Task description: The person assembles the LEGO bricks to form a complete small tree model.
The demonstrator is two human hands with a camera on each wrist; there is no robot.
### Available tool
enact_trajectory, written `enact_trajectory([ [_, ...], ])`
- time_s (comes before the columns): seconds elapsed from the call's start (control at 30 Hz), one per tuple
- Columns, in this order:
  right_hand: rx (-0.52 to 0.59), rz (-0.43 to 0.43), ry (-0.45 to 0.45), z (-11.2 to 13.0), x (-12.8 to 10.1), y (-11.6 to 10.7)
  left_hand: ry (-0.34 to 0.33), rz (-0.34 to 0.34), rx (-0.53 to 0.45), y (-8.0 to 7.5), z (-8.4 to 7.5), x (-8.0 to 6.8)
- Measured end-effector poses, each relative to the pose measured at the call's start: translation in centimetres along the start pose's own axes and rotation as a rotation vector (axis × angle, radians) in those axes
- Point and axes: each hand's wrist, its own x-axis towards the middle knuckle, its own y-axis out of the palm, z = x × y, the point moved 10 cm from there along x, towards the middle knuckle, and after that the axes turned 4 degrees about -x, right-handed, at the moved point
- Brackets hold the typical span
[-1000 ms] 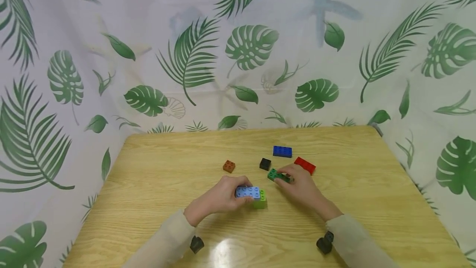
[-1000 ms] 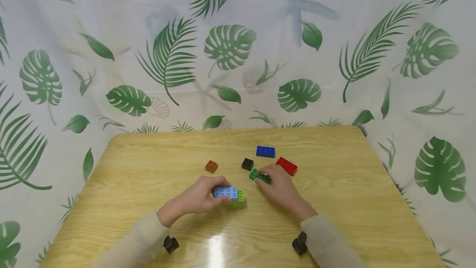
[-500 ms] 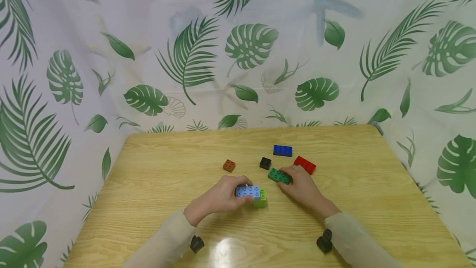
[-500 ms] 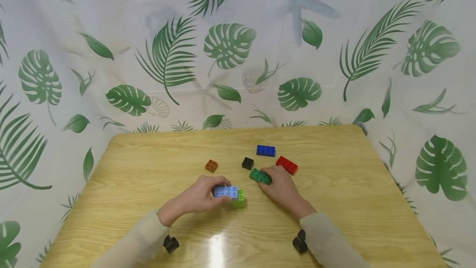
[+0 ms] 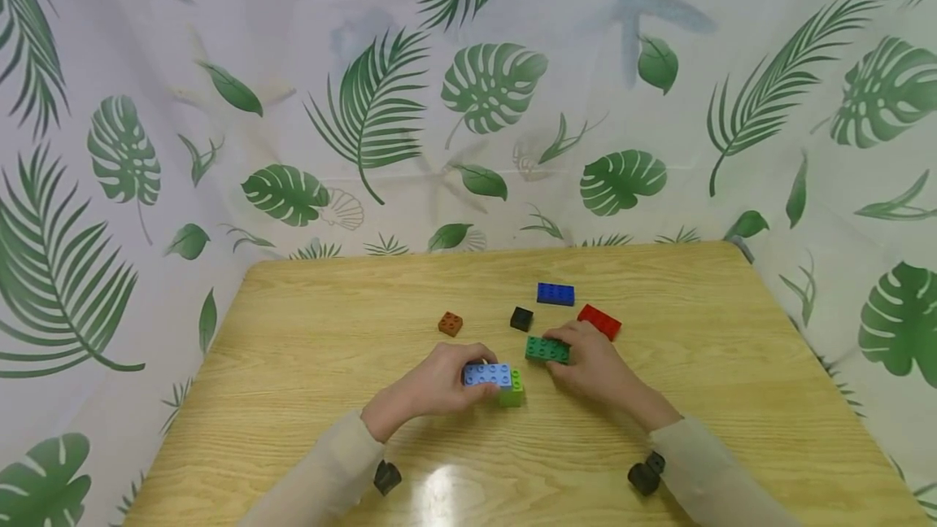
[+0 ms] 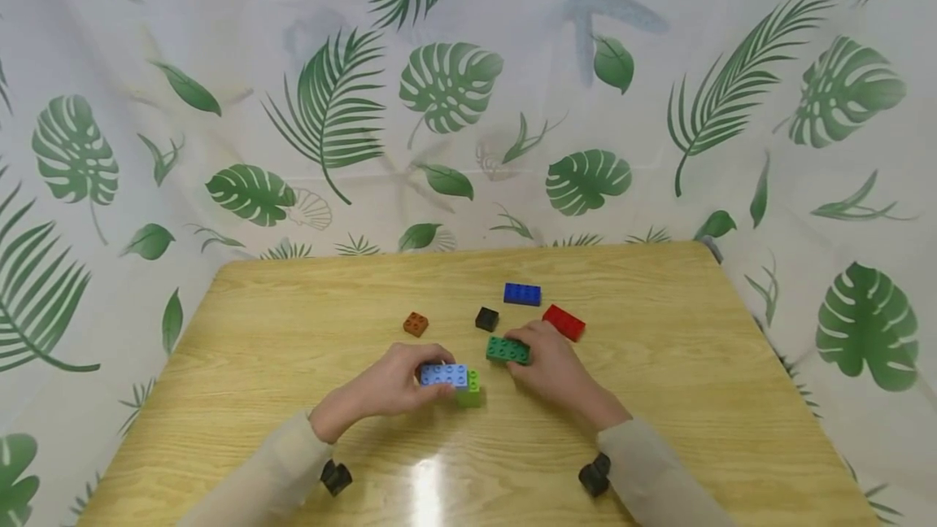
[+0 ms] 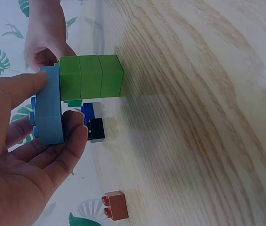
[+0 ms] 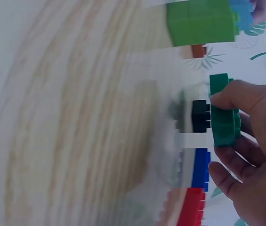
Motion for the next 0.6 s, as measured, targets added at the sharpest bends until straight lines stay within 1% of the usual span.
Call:
enact_trajectory([
  [0.13, 0.046, -0.005, -0.049, 1.0, -0.5, -0.8, 0.001, 0.0, -0.004, 0.0, 0.1, 0.0],
  [0.33, 0.112, 0.007, -0.072, 1.8, -1.0, -1.3, -0.001, -0.001, -0.009, 0.0, 0.1, 0.0],
  [0.6, 0.122, 0.02, -0.144, 3.8, -1.6, -1.5, 0.018, -0.006, -0.006, 0.0, 0.0, 0.0],
])
